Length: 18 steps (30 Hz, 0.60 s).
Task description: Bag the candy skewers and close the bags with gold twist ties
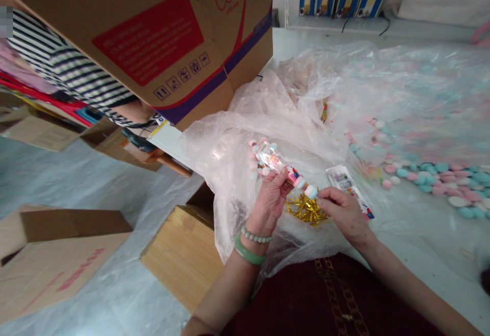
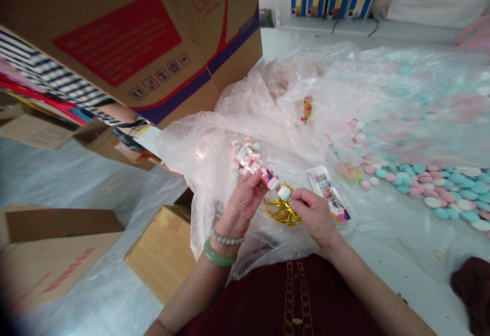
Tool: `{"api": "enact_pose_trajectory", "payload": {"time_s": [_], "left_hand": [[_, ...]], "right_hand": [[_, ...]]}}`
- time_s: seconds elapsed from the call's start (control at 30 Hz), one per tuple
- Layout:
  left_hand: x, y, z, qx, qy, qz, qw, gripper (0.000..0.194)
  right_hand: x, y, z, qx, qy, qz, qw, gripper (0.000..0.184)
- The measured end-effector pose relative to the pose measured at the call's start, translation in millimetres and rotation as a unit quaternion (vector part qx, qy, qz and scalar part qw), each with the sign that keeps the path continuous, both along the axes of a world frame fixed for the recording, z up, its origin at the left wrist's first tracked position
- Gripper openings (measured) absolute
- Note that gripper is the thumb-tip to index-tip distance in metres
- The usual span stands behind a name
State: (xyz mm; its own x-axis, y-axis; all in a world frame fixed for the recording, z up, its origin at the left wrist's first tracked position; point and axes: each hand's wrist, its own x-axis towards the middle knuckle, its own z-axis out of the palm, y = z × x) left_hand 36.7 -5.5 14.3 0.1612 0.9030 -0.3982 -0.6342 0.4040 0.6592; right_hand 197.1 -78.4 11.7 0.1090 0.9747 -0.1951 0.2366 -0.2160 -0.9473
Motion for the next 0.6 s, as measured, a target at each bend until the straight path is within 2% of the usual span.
{"api": "enact_pose_trajectory", "payload": {"time_s": [0.1,0.2,0.3,0.4,0.47,0.53,0.6], "left_hand": [[3.1,-2.0,0.9,0.004,0.01,-0.007,1.0,0.021],[1.8,-2.3,1.0,0.002,0.037,-0.018,0.999,0.021],[-3.5,0.9,1.2,0.003,0.051,-0.045,0.998,0.02],[-11.3,7.7,3.4,-0.026,0.036,-0.062,0.997,0.015],[-15.8,12.1,6.7,-0.048,0.004,-0.072,0.996,0.022],[-17.8,14.3,10.5,-0.05,-0.033,-0.087,0.994,0.029],[-16.8,13.9,13.4,-0.032,-0.055,-0.089,0.994,0.026]], "right_hand": [[-2.1,-1.8,-3.1,0.058,-0.108,0.022,0.992,0.015],[-3.6,-2.0,-5.6,0.095,-0.143,0.018,0.985,0.016],[-3.5,-0.4,-5.3,0.097,-0.102,0.016,0.99,0.017],[-1.7,1.1,-4.5,0.044,-0.003,0.046,0.998,0.018],[-1.1,1.6,-4.7,0.004,0.045,0.07,0.997,0.019],[-1.9,2.0,-5.3,-0.02,0.061,0.073,0.995,0.02],[-3.8,2.4,-5.6,-0.033,0.059,0.055,0.996,0.021]]}}
